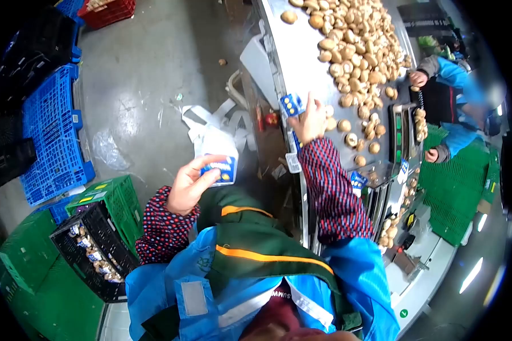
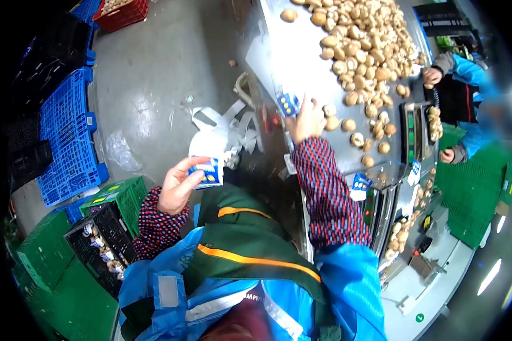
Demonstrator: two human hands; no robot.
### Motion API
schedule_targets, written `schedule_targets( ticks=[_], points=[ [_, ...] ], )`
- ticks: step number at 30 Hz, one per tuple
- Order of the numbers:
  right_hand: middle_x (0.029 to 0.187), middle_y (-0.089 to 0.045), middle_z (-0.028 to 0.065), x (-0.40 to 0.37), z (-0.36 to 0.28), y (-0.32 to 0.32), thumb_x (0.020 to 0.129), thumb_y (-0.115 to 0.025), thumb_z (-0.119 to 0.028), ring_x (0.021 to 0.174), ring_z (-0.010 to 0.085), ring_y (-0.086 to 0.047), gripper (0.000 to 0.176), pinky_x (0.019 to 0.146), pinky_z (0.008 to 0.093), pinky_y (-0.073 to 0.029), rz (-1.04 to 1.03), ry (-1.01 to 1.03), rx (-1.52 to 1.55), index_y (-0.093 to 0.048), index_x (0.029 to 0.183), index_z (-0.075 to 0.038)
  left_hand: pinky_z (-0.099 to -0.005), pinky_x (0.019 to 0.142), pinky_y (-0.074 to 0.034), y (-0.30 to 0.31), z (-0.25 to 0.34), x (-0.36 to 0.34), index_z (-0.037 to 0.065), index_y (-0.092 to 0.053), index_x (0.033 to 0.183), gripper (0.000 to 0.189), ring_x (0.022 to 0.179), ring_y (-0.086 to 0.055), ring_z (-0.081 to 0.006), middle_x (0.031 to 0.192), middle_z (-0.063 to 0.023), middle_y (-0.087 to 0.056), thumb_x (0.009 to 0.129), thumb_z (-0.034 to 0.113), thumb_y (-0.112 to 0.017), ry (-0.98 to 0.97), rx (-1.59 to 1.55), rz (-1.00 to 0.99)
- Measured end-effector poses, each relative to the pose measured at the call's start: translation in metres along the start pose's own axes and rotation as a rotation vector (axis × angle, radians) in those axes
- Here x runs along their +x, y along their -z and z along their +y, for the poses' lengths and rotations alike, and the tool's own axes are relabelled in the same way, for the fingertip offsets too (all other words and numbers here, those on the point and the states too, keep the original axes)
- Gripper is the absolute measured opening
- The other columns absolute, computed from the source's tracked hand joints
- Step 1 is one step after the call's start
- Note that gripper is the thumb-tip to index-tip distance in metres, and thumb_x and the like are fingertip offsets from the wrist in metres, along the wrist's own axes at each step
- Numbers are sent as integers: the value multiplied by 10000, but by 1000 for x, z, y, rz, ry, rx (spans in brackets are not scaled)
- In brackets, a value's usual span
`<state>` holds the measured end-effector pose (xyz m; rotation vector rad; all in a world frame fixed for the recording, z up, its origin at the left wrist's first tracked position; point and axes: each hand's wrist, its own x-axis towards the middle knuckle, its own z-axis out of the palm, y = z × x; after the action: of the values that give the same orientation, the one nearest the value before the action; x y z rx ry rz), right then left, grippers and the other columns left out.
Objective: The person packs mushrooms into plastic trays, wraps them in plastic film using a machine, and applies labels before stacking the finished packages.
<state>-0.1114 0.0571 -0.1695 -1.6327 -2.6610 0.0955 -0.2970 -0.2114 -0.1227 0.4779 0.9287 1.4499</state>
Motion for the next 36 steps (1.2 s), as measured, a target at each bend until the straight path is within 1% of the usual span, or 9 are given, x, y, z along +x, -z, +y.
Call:
schedule_targets(
  ticks=[3, 5, 7, 13, 16, 19, 25, 33, 36],
  points=[
    [1185, -451, 192, -31, -13, 57, 689, -756, -226, 1020, 303, -467, 823, 910, 392, -374, 61, 160, 492, -304, 1335, 13, -272, 917, -418, -27, 13, 24, -23, -408, 1262, 351, 1026, -536, -135, 1146, -77, -545, 919, 26, -457, -27, -18, 15],
    [1161, -538, 161, -56, -40, 115, 781, -694, -268, 1107, 244, -498, 606, 921, 363, -406, -507, 70, 1132, -441, 1257, 8, -262, 896, -425, -43, 16, 38, -18, -405, 1262, 363, 1019, -532, -124, 1138, -83, -541, 907, 20, -473, -123, -16, -15],
    [1080, -584, 144, -68, -65, 160, 771, -695, -224, 1028, 236, -551, 507, 899, 336, -414, -559, 460, 884, -509, 1188, -2, -238, 820, -464, -49, 25, 46, -34, -554, 1069, 197, 887, -583, -107, 989, -87, -619, 883, 27, -534, -39, 182, -88],
    [743, -639, 83, -48, -64, 175, 767, -659, -87, 729, 207, -607, 75, 670, 307, -471, -204, 443, 662, -652, 824, -38, -214, 522, -429, -42, -8, 41, 3, -628, 696, 264, 557, -513, -35, 567, -51, -578, 814, 233, -681, 60, 493, -127],
    [790, -653, 59, -14, -50, 158, 819, -625, -101, 753, 121, -589, 99, 686, 273, -478, -371, 172, 943, -627, 864, -13, -221, 535, -441, -29, -26, 29, -5, -628, 686, 249, 582, -546, -45, 596, -37, -597, 826, 198, -664, 105, 368, 94],
    [845, -605, 54, -53, -95, 147, 776, -669, -89, 784, 133, -568, 265, 718, 257, -473, -629, 438, 922, -578, 1015, -18, -208, 570, -438, -25, 1, 45, -17, -623, 756, 204, 627, -552, -49, 673, -15, -617, 871, 150, -597, 72, 215, 264],
    [793, -603, 34, -70, -78, 135, 774, -660, -46, 735, 101, -561, 237, 695, 246, -465, -511, 135, 954, -607, 1003, -14, -237, 797, -462, -35, 12, 57, -8, -541, 1061, 184, 894, -572, -93, 939, -47, -614, 906, 90, -534, 94, -131, -141],
    [746, -619, 109, -55, -75, 144, 740, -651, -40, 714, 253, -597, 121, 655, 305, -469, -389, 698, 552, -655, 860, -29, -234, 562, -435, -41, -3, 50, -12, -642, 868, 243, 605, -536, -57, 652, -38, -618, 846, 230, -644, 72, 385, -20],
    [769, -664, 80, 15, -55, 122, 795, -665, -134, 700, 116, -606, 159, 661, 256, -484, -177, 261, 747, -662, 864, 10, -244, 693, -486, -15, -69, 30, -10, -645, 973, 255, 768, -634, -115, 822, -81, -669, 858, 216, -616, 229, 332, 11]
  ],
)
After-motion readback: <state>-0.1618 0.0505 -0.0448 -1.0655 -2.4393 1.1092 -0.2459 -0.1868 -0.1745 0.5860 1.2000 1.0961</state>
